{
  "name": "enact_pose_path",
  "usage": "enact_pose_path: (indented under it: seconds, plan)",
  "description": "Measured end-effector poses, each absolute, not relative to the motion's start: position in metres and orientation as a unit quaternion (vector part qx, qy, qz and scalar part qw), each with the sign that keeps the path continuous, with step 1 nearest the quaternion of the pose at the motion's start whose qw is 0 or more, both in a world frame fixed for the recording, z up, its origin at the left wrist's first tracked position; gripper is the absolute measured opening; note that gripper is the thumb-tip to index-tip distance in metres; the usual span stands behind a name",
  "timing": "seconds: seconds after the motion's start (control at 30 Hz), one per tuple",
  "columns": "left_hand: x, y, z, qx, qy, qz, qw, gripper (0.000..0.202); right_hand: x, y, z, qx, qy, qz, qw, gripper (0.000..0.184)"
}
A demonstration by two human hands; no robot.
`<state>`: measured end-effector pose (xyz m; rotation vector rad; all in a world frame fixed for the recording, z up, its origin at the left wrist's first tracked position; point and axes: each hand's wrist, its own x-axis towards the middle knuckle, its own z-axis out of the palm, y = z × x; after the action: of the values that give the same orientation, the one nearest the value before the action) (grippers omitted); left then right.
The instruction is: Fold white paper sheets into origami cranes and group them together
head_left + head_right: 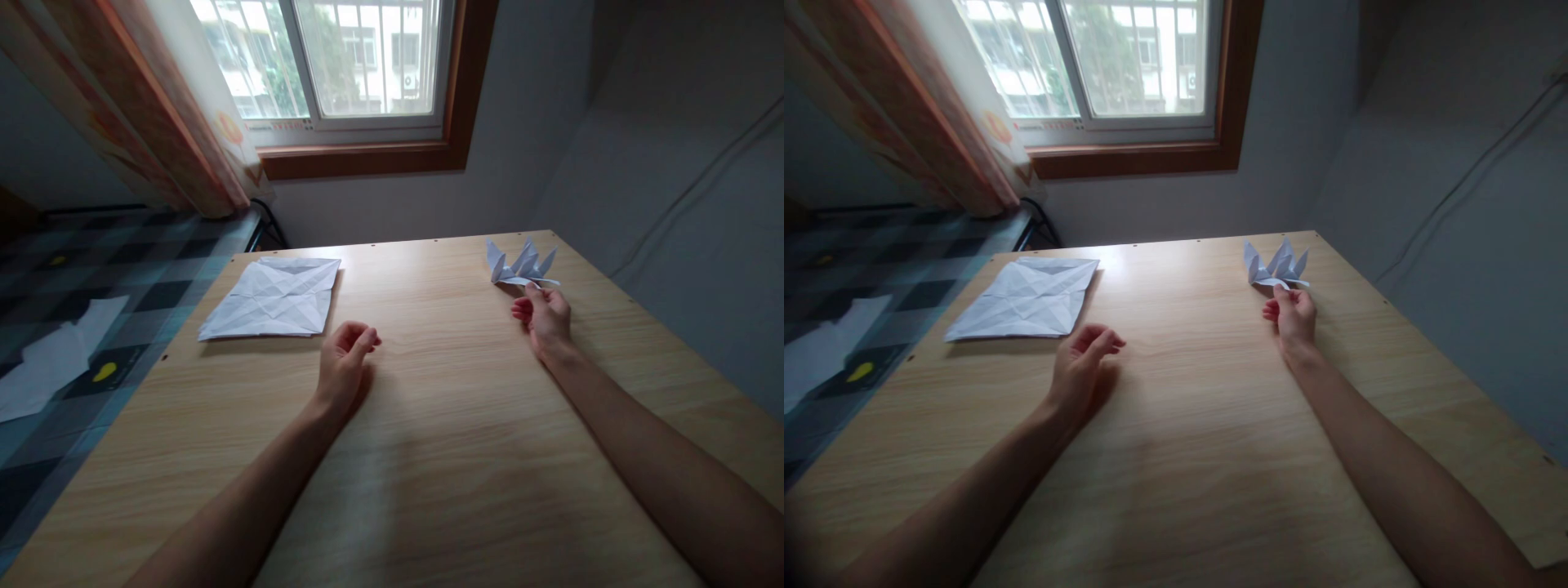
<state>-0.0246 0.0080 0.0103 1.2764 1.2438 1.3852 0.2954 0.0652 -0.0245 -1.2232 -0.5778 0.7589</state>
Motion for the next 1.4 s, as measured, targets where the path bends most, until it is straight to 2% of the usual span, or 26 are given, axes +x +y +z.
enact_pose_path:
  seconds: [0.1,0.17,0.27,0.37,0.47,0.67,0.83,0.93,1.0,1.07,1.13,1.23,1.3,1.4]
  plan:
    - [-0.055,0.024,0.016,0.588,0.603,0.498,0.208,0.027,0.29,0.062,-0.027,-0.554,-0.285,0.3,0.723,0.04]
    - [-0.077,0.033,0.018,0.642,0.651,0.402,0.052,0.041,0.288,0.06,-0.027,-0.555,-0.294,0.283,0.725,0.041]
    - [-0.1,0.041,0.014,0.665,0.703,0.247,-0.049,0.065,0.285,0.058,-0.028,-0.551,-0.3,0.268,0.732,0.039]
    - [-0.107,0.041,0.009,0.693,0.706,0.136,-0.059,0.054,0.284,0.057,-0.027,-0.545,-0.302,0.262,0.737,0.037]
    - [-0.105,0.038,0.01,0.699,0.701,0.111,-0.085,0.041,0.284,0.056,-0.027,-0.541,-0.3,0.259,0.742,0.034]
    - [-0.106,0.036,0.02,0.635,0.761,0.081,-0.103,0.047,0.283,0.055,-0.026,-0.534,-0.297,0.265,0.746,0.03]
    - [-0.11,0.036,0.024,0.62,0.769,0.136,-0.084,0.038,0.282,0.052,-0.025,-0.529,-0.299,0.251,0.753,0.027]
    - [-0.113,0.038,0.024,0.568,0.778,0.257,-0.072,0.035,0.282,0.051,-0.023,-0.53,-0.306,0.232,0.756,0.026]
    - [-0.112,0.039,0.022,0.525,0.767,0.355,-0.102,0.036,0.281,0.05,-0.022,-0.535,-0.309,0.215,0.756,0.026]
    - [-0.104,0.035,0.019,0.506,0.724,0.44,-0.159,0.035,0.281,0.05,-0.022,-0.545,-0.317,0.187,0.753,0.026]
    - [-0.088,0.027,0.016,0.578,0.609,0.51,-0.188,0.028,0.279,0.048,-0.022,-0.559,-0.343,0.144,0.741,0.028]
    - [-0.054,0.005,0.015,0.735,0.412,0.512,-0.166,0.013,0.271,0.038,-0.022,-0.562,-0.443,0.065,0.695,0.029]
    - [-0.033,-0.01,0.015,0.797,0.326,0.495,-0.117,0.011,0.261,0.025,-0.019,-0.513,-0.574,0.024,0.638,0.029]
    - [-0.012,-0.027,0.013,0.865,0.234,0.44,-0.056,0.01,0.241,0.005,-0.012,-0.367,-0.788,-0.053,0.492,0.046]
